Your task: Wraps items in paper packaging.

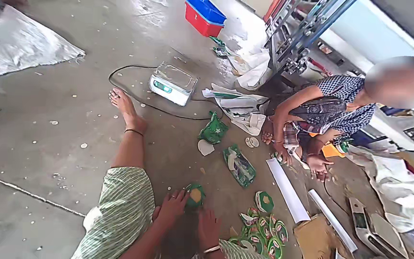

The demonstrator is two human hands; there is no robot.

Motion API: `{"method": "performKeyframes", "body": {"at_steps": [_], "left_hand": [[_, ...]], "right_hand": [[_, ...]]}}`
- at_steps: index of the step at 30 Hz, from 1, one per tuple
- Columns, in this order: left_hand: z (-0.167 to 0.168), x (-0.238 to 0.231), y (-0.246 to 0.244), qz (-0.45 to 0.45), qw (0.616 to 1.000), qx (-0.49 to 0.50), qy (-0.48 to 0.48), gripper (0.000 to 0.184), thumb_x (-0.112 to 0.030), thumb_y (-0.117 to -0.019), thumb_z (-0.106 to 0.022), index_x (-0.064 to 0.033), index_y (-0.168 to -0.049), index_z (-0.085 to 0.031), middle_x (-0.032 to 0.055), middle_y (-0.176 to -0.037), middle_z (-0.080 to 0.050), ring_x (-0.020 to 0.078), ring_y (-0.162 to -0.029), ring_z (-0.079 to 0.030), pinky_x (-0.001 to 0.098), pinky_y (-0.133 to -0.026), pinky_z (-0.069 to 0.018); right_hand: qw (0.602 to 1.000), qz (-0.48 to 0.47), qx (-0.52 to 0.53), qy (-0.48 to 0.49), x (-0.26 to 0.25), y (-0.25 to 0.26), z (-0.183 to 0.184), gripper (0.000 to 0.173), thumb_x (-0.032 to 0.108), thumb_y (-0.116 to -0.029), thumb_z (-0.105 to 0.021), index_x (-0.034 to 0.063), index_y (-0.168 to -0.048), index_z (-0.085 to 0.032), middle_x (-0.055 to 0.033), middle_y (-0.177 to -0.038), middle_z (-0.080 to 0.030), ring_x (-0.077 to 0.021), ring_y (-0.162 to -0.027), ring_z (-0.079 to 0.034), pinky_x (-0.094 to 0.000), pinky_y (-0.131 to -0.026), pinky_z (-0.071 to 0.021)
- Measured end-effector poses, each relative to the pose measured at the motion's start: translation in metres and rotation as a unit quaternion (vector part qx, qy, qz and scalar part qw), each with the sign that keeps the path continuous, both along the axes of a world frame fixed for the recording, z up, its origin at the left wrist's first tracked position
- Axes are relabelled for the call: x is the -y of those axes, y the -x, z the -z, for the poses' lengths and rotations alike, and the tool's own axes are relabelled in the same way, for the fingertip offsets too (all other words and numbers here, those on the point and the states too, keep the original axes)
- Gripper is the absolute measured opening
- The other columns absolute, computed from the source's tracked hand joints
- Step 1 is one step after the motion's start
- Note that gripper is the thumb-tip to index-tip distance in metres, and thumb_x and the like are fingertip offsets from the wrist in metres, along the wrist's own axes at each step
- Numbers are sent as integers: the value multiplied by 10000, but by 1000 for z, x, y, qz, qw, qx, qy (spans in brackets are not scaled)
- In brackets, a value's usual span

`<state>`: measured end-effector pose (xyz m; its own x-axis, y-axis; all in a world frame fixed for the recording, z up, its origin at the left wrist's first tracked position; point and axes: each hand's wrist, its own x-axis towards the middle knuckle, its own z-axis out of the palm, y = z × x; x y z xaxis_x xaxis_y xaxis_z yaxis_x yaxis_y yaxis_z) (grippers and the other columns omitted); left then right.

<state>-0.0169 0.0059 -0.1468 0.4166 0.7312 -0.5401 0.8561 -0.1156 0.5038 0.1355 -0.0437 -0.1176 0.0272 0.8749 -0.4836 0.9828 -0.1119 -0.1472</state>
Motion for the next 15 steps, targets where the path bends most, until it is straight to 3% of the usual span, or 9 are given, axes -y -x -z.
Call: {"method": "performKeyframes", "body": {"at_steps": [5,8,11,13,15], "left_hand": [[-1,0,1,-3,1000,10,8,658,-115,-1044,-529,-137,-1636,-242,148,-1690,-237,409,-1547,-229,663,-1191,-239],[0,0,0,-3,1000,11,7,668,-126,-1045,-533,-136,-1640,-228,160,-1688,-236,411,-1548,-223,659,-1192,-233],[1,-1,0,1,1000,4,10,656,-115,-1051,-511,-145,-1640,-226,157,-1689,-235,413,-1550,-217,658,-1193,-232],[-1,-1,0,-3,1000,5,16,647,-99,-1051,-505,-151,-1638,-238,149,-1687,-245,407,-1548,-226,652,-1193,-241],[-1,-1,1,-9,1000,11,15,637,-78,-1047,-498,-154,-1633,-260,142,-1682,-264,402,-1544,-243,652,-1192,-245]], "right_hand": [[994,107,-20,-4,-33,-19,4,486,45,-954,-593,34,-1438,-552,-258,-1477,-508,-448,-1364,-487,-582,-1051,-454],[995,93,-11,42,-27,-15,7,529,45,-950,-603,47,-1472,-518,-243,-1504,-490,-444,-1384,-471,-584,-1048,-462],[993,81,-50,70,-7,-4,-3,462,-16,-931,-592,76,-1383,-624,-234,-1470,-523,-450,-1355,-484,-581,-1037,-462],[991,99,-77,45,-9,-6,-4,426,-14,-939,-578,33,-1360,-625,-259,-1439,-544,-452,-1350,-493,-557,-1090,-433],[991,108,-77,1,-19,-10,0,483,-2,-936,-588,9,-1419,-568,-274,-1457,-524,-464,-1358,-487,-572,-1092,-429]]}}
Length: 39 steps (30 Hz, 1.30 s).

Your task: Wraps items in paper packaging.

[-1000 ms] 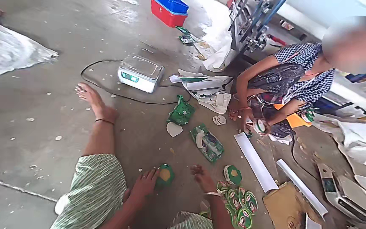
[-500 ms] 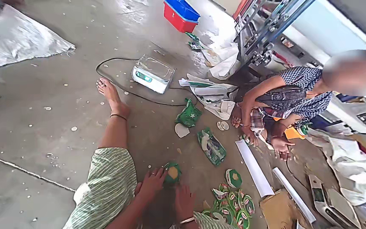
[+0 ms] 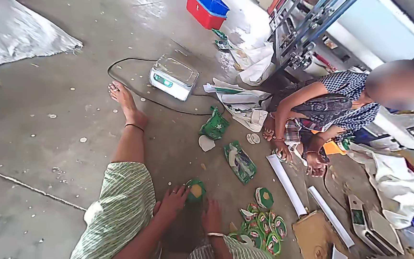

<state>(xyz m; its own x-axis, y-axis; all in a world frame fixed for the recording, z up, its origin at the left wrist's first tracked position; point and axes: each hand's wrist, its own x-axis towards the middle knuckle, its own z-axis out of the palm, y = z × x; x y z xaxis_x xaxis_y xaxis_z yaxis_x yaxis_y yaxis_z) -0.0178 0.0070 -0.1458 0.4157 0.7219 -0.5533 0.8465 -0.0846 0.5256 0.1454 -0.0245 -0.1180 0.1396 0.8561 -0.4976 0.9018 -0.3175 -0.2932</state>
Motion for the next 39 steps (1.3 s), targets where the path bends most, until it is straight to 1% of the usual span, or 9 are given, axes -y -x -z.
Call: {"method": "performKeyframes", "body": {"at_steps": [6,9,13,17,19,27,30,35,39], "left_hand": [[-1,-4,5,-5,1000,11,-6,589,-54,-1052,-457,-190,-1612,-331,96,-1659,-335,378,-1531,-285,629,-1184,-275],[0,-5,9,-24,999,48,4,582,-31,-1044,-458,-196,-1595,-372,108,-1633,-381,393,-1499,-343,632,-1163,-308],[1,-7,13,-45,996,79,7,584,-17,-1028,-469,-191,-1581,-403,107,-1615,-412,397,-1480,-372,644,-1145,-324],[7,-9,16,-58,993,98,4,537,-30,-1021,-471,-138,-1547,-451,127,-1569,-471,390,-1446,-424,634,-1133,-347],[6,-10,17,-64,993,94,12,542,-25,-1011,-489,-123,-1543,-449,141,-1552,-487,399,-1432,-439,639,-1125,-351],[-12,-1,14,-14,999,38,27,560,-23,-1031,-471,-101,-1578,-385,120,-1612,-413,400,-1492,-347,657,-1156,-285],[-14,4,8,16,999,-3,32,519,-32,-1055,-429,-117,-1567,-410,111,-1636,-377,399,-1506,-325,668,-1156,-277],[-14,9,-1,27,999,-22,37,513,-34,-1038,-466,-50,-1548,-414,165,-1632,-363,431,-1495,-331,670,-1164,-273],[-15,13,-1,19,999,-11,25,525,-67,-1053,-459,-43,-1570,-368,178,-1628,-363,424,-1490,-343,661,-1164,-287]], "right_hand": [[995,-71,60,19,25,20,3,471,21,-931,-595,122,-1389,-637,-168,-1543,-483,-415,-1411,-446,-628,-1052,-419],[993,-84,81,-18,25,18,10,580,-2,-918,-610,128,-1481,-554,-220,-1551,-462,-453,-1412,-439,-648,-1046,-410],[984,-122,79,-103,17,23,4,428,-30,-873,-639,122,-1264,-721,-234,-1469,-543,-471,-1364,-487,-671,-1011,-419],[968,-169,80,-167,16,21,29,553,-65,-899,-594,227,-1359,-687,-266,-1511,-498,-529,-1382,-459,-742,-1036,-366],[968,-160,73,-178,11,24,21,426,-43,-910,-606,166,-1256,-744,-274,-1499,-507,-523,-1391,-453,-747,-1061,-338],[932,-262,100,-228,-23,20,29,570,-98,-848,-638,185,-1339,-697,-255,-1498,-521,-498,-1402,-460,-724,-1093,-319],[932,-239,92,-257,-31,25,15,315,-30,-889,-649,103,-1142,-783,-251,-1424,-592,-488,-1349,-523,-726,-1055,-354],[963,-170,102,-181,-35,11,16,477,-37,-903,-625,227,-1285,-733,-251,-1505,-512,-478,-1416,-445,-721,-1086,-317],[978,-113,98,-146,-34,1,4,532,-48,-852,-654,204,-1317,-707,-241,-1540,-472,-504,-1425,-407,-735,-1055,-327]]}}
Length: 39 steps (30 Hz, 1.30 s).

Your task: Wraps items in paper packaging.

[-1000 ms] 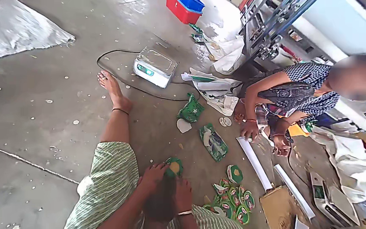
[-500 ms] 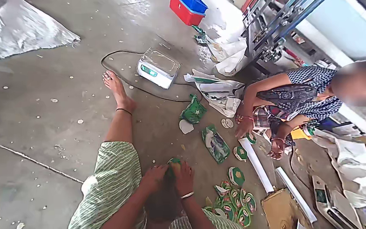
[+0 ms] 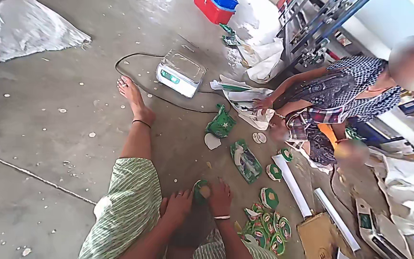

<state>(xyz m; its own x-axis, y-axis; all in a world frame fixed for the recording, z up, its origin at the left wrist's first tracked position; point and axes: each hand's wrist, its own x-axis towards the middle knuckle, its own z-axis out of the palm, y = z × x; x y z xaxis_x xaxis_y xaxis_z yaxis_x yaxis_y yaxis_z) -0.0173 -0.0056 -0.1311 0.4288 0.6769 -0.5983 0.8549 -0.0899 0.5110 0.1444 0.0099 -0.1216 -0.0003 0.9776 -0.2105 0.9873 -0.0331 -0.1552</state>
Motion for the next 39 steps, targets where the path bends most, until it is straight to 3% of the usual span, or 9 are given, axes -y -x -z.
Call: {"method": "performKeyframes", "body": {"at_steps": [7,11,13,17,20,25,29,34,39], "left_hand": [[2,6,-6,-3,1000,12,-13,536,-25,-1046,-435,-44,-1576,-360,200,-1623,-361,437,-1478,-357,655,-1156,-298],[-4,6,-7,15,1000,-3,-4,577,17,-1037,-434,-75,-1596,-328,195,-1637,-335,452,-1488,-331,679,-1145,-295],[-6,7,-8,17,1000,-7,-8,603,34,-1032,-434,-73,-1609,-294,209,-1635,-331,455,-1491,-324,678,-1147,-291],[-5,8,-13,27,1000,-8,-11,605,43,-1025,-438,-85,-1603,-316,230,-1622,-342,458,-1490,-325,687,-1149,-277],[-3,9,-18,40,999,-14,-10,611,55,-1021,-443,-93,-1602,-324,271,-1614,-332,488,-1494,-302,707,-1149,-262],[-4,10,-23,33,999,-26,-12,632,70,-1008,-461,-97,-1602,-326,303,-1553,-402,499,-1464,-344,702,-1152,-252],[-6,12,-25,30,999,-35,-16,622,66,-1010,-461,-81,-1599,-324,306,-1502,-462,495,-1434,-391,692,-1146,-270],[-7,15,-29,22,999,-33,-18,614,64,-1002,-483,-46,-1587,-335,328,-1433,-518,513,-1377,-453,697,-1139,-279],[-8,15,-31,30,998,-51,-24,570,35,-1028,-446,-39,-1583,-338,321,-1403,-545,501,-1350,-487,677,-1120,-320]], "right_hand": [[980,-162,15,-114,20,1,33,517,-62,-847,-663,229,-1266,-748,-240,-1434,-588,-505,-1334,-528,-730,-1011,-389],[994,-79,-10,-76,11,8,12,337,-44,-855,-671,135,-1114,-791,-227,-1456,-571,-472,-1386,-484,-726,-1046,-347],[995,-63,-10,-82,6,5,10,450,-84,-831,-669,163,-1194,-769,-244,-1481,-540,-492,-1397,-463,-748,-1044,-337],[995,-99,2,-34,11,0,14,459,-34,-937,-587,204,-1308,-715,-241,-1534,-485,-487,-1442,-410,-749,-1090,-292],[994,-76,-7,-81,4,-2,7,352,-60,-870,-646,148,-1110,-799,-236,-1484,-543,-488,-1404,-458,-748,-1048,-324],[995,-60,62,41,6,-13,11,599,-72,-939,-546,290,-1406,-643,-220,-1595,-410,-464,-1500,-320,-727,-1128,-256],[999,-14,37,10,6,-26,3,456,-57,-915,-598,194,-1268,-742,-252,-1557,-448,-473,-1488,-331,-715,-1123,-259],[996,-65,48,43,12,-23,15,625,-65,-914,-586,294,-1425,-624,-210,-1608,-394,-456,-1510,-302,-720,-1140,-246],[993,14,84,77,24,-30,3,519,18,-1003,-505,221,-1476,-575,-251,-1627,-332,-472,-1518,-271,-699,-1171,-220]]}}
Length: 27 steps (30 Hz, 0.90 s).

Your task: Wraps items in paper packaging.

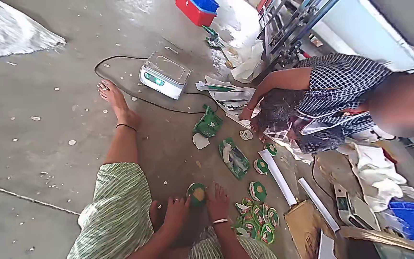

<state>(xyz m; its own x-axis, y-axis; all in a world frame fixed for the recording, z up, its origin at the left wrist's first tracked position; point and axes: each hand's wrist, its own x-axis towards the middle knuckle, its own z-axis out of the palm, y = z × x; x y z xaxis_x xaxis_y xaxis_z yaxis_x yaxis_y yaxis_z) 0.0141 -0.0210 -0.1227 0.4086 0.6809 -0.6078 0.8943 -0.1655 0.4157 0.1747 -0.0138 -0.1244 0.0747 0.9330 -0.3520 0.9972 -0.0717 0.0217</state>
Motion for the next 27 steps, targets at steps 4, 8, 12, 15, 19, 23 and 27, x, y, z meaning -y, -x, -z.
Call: {"method": "performKeyframes", "body": {"at_steps": [4,8,12,15,19,23,27], "left_hand": [[2,1,1,-2,1000,4,-6,566,29,-1030,-449,-53,-1581,-353,309,-1379,-571,489,-1333,-509,660,-1115,-334],[3,2,3,1,1000,-2,-1,598,43,-1024,-453,-71,-1597,-324,310,-1384,-564,485,-1334,-508,656,-1121,-329],[1,0,4,4,1000,-13,13,625,38,-1027,-447,-121,-1614,-303,299,-1395,-562,475,-1349,-497,652,-1125,-327],[1,-1,6,-1,1000,-8,16,646,46,-1021,-449,-139,-1621,-294,304,-1393,-561,487,-1343,-498,662,-1115,-331],[0,-1,6,-2,1000,-1,23,641,23,-1027,-453,-141,-1624,-284,287,-1387,-574,471,-1338,-510,649,-1116,-342],[0,-4,11,-10,999,13,34,624,-10,-1044,-440,-184,-1625,-293,283,-1392,-575,472,-1336,-512,647,-1115,-342],[6,-11,27,-41,996,59,52,564,-111,-1045,-476,-260,-1583,-395,200,-1495,-522,445,-1354,-508,670,-1080,-386]], "right_hand": [[999,-2,3,34,26,10,-12,481,-27,-986,-506,138,-1422,-622,-232,-1622,-357,-443,-1525,-278,-691,-1172,-223],[999,8,-39,10,8,15,-17,537,-16,-928,-587,252,-1388,-650,-207,-1615,-378,-440,-1521,-279,-708,-1142,-251],[996,-32,-58,64,-16,17,0,670,-50,-934,-560,296,-1508,-523,-197,-1661,-290,-437,-1560,-162,-711,-1188,-161],[998,21,-23,47,-11,0,9,630,31,-964,-558,321,-1520,-505,-201,-1651,-312,-434,-1541,-230,-696,-1165,-236],[993,64,-15,102,26,2,-8,602,80,-977,-578,287,-1535,-488,-211,-1649,-308,-446,-1531,-247,-707,-1153,-251],[991,63,-97,67,51,25,-13,557,3,-911,-627,254,-1408,-636,-206,-1637,-335,-458,-1525,-244,-720,-1128,-245],[995,5,-100,-20,29,35,-3,583,-32,-897,-613,242,-1411,-635,-228,-1620,-357,-488,-1515,-252,-729,-1138,-237]]}}
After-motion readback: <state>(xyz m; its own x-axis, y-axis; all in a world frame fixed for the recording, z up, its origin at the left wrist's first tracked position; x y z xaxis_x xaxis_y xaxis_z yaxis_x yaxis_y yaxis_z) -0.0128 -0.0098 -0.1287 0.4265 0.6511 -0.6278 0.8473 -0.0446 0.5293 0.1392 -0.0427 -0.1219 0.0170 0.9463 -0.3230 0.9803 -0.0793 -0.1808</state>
